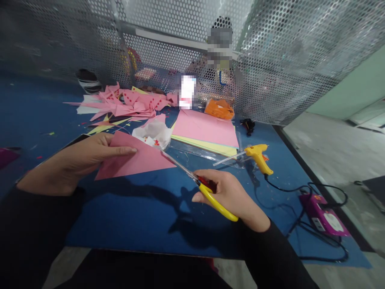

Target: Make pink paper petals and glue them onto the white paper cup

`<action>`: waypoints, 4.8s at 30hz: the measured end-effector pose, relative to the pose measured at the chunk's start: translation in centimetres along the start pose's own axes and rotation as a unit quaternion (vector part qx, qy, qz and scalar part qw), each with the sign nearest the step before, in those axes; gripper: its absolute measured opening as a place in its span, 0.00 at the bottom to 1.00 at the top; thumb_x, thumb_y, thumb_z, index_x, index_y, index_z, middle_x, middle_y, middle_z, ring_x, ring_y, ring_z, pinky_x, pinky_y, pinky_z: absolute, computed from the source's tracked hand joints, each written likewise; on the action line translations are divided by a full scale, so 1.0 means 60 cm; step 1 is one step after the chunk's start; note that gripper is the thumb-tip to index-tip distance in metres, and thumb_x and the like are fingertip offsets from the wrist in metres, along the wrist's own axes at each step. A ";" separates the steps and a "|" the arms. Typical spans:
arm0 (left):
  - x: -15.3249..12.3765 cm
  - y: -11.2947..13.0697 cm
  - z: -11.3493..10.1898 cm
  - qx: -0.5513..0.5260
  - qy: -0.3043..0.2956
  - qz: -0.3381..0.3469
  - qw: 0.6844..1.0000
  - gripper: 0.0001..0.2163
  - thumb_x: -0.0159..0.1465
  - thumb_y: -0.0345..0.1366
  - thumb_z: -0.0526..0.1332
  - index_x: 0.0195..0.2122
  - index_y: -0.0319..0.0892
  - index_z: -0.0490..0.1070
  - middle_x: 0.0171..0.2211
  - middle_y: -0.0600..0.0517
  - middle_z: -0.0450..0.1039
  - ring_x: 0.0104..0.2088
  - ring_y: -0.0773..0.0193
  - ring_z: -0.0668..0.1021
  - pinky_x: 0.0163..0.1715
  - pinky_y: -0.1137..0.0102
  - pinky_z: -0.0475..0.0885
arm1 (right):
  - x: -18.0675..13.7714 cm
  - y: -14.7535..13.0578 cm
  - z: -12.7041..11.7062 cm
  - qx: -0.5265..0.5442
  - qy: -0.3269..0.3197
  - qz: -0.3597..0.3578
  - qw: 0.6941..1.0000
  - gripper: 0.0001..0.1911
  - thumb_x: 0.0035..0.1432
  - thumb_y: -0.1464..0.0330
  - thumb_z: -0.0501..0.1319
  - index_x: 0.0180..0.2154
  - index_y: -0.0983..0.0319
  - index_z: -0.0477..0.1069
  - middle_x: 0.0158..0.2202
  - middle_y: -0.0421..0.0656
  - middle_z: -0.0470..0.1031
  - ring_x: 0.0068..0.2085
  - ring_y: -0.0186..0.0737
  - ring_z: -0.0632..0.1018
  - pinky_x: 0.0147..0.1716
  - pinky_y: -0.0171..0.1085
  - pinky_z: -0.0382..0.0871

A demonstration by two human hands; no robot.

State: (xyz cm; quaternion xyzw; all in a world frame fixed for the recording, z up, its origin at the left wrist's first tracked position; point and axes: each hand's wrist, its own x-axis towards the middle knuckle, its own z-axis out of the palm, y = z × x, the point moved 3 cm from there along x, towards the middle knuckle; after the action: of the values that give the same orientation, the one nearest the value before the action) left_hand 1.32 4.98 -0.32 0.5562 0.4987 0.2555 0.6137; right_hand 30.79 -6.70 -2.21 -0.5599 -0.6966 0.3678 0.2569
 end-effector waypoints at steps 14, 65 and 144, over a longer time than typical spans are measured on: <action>-0.001 0.003 -0.007 0.016 0.025 0.023 0.999 0.10 0.49 0.40 0.73 0.31 0.42 0.81 0.26 0.53 0.80 0.26 0.67 0.76 0.28 0.73 0.70 | 0.000 -0.007 -0.003 -0.007 -0.036 -0.020 0.999 0.31 0.53 0.44 0.67 0.48 0.60 0.80 0.36 0.44 0.80 0.35 0.43 0.76 0.35 0.38 0.72; 0.001 0.000 0.011 0.077 0.017 0.070 0.994 0.12 0.50 0.40 0.74 0.34 0.40 0.82 0.33 0.51 0.84 0.35 0.60 0.80 0.43 0.65 0.75 | 0.001 -0.004 0.005 -0.009 -0.042 -0.041 0.998 0.31 0.55 0.44 0.66 0.49 0.60 0.79 0.35 0.43 0.79 0.36 0.43 0.76 0.35 0.36 0.70; 0.003 -0.029 0.055 -0.013 -0.091 -0.033 0.995 0.12 0.54 0.44 0.75 0.36 0.46 0.84 0.34 0.52 0.84 0.32 0.66 0.81 0.34 0.75 0.73 | 0.004 -0.015 0.041 -0.151 0.007 -0.047 0.987 0.35 0.60 0.39 0.57 0.49 0.61 0.77 0.29 0.41 0.72 0.29 0.37 0.71 0.30 0.36 0.60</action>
State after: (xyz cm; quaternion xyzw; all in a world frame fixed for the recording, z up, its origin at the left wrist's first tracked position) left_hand 3.91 3.30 -2.42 0.5520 0.4556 0.1899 0.6721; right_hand 28.33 -7.10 -2.97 -0.5613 -0.7680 0.2419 0.1910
